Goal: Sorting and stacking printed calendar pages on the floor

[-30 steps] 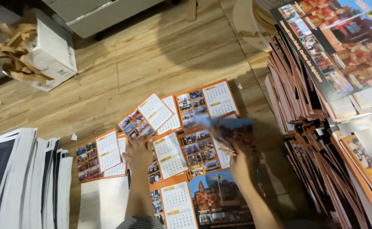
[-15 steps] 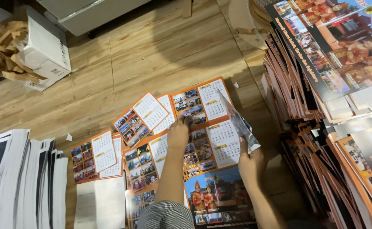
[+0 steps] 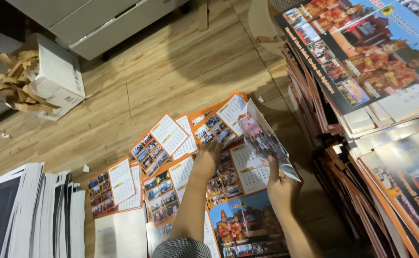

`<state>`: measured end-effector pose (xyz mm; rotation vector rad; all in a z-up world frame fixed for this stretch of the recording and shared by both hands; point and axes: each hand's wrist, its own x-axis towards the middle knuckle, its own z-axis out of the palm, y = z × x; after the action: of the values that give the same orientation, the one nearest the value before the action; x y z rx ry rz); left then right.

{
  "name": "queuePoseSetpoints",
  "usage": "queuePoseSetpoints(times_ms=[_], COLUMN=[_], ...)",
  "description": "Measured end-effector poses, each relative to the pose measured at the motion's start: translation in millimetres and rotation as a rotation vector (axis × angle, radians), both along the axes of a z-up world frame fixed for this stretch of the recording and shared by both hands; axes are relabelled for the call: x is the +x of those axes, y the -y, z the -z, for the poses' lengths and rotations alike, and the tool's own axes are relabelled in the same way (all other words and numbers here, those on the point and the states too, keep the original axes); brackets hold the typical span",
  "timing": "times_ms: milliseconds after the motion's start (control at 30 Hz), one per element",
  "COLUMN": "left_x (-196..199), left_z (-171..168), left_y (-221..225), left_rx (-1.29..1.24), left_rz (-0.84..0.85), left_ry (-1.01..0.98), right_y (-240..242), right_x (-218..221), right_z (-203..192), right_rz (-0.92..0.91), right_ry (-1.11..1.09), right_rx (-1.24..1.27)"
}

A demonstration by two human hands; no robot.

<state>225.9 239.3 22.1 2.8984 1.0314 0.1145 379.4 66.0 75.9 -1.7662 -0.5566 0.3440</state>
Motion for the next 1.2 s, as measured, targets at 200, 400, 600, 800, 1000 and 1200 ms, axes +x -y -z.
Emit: queuePoseSetpoints(times_ms=[200,400,600,800,1000,1200], left_x=[-3.3,11.7,-4.3,-27.2,-59.3,-87.0], left_z=[31.3,-41.0,-47.4,-78.1,-91.2,-144.2], left_y=[-2.1,37.0,60.2,88.4,105.4,166.7], left_rx=[0.346,0.529,0.538,0.514,0.412,0.347], left_rz=[0.059,0.046,0.292,0.254,0.192,-0.009], left_ry=[0.268,0.33,0.381,0.355,0.368,0.68], right_y=[-6.8,-6.3,2.6,-0.6,5.4,2.2], right_x=[-11.0,-2.8,-0.3,-19.5,-32.4,-29.1], right_z=[41.4,-7.1,-22.5,-19.1,-26.3,27.8], right_rz=[0.005,-0.054,-0.287,-0.704,-0.904,-0.69], right_ry=[0.098,0.212,0.504,0.381,0.383,0.554], right_rx=[0.23,0.479,0.428,0.033,-0.14,0.005])
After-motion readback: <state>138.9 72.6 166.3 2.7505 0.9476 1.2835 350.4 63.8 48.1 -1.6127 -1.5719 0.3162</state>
